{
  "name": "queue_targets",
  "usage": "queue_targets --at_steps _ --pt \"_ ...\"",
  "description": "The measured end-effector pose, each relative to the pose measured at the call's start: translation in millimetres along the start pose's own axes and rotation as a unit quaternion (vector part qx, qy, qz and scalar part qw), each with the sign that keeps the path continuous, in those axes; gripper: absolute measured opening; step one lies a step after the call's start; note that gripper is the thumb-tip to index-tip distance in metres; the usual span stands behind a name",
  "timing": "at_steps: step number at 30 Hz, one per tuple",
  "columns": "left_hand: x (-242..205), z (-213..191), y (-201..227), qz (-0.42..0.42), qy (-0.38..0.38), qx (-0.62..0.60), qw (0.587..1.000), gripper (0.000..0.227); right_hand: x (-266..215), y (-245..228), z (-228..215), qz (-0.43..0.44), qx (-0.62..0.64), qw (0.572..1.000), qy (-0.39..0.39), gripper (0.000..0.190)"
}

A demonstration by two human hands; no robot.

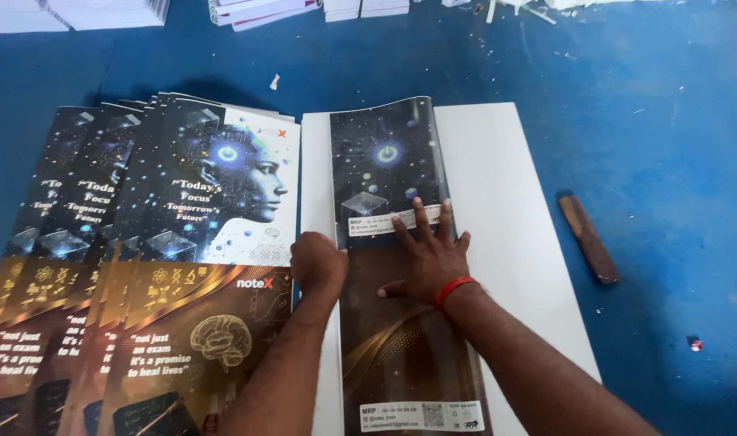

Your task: The person is binding books by folding a cover sheet over the spine of a book block and using a wooden tool to press and smooth the fold. They repeat this process for multiple books.

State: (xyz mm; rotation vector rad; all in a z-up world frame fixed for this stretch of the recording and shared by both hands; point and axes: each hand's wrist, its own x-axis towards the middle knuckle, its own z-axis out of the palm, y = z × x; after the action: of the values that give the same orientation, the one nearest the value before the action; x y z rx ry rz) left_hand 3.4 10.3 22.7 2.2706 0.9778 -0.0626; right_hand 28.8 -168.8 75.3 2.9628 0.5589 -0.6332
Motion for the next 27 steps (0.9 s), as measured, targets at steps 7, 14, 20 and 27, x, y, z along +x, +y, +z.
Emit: queue_targets --at_steps 7,14,20,27 --pt "-8.0 -16.6 10.7 0.017 -0.012 0.126 0.992 0.021 3.2 2.6 -1.9 0.002 0.010 1.000 -0.008 0.136" --pt "-16.6 7.3 -10.4 0.340 0.052 0.045 0.938 0.024 2.1 2.8 -1.6 0.004 0.020 1.000 -0.002 0.135" --pt "-26.0 43.1 -11.7 0.418 0.050 0.035 0.907 0.022 7.5 8.0 12.2 -0.008 0.028 0.999 0.024 0.128" --pt "-34.8 69.4 -23.4 0.430 0.103 0.043 0.896 0.034 13.9 10.4 22.1 -0.014 0.013 0.998 0.057 0.121"
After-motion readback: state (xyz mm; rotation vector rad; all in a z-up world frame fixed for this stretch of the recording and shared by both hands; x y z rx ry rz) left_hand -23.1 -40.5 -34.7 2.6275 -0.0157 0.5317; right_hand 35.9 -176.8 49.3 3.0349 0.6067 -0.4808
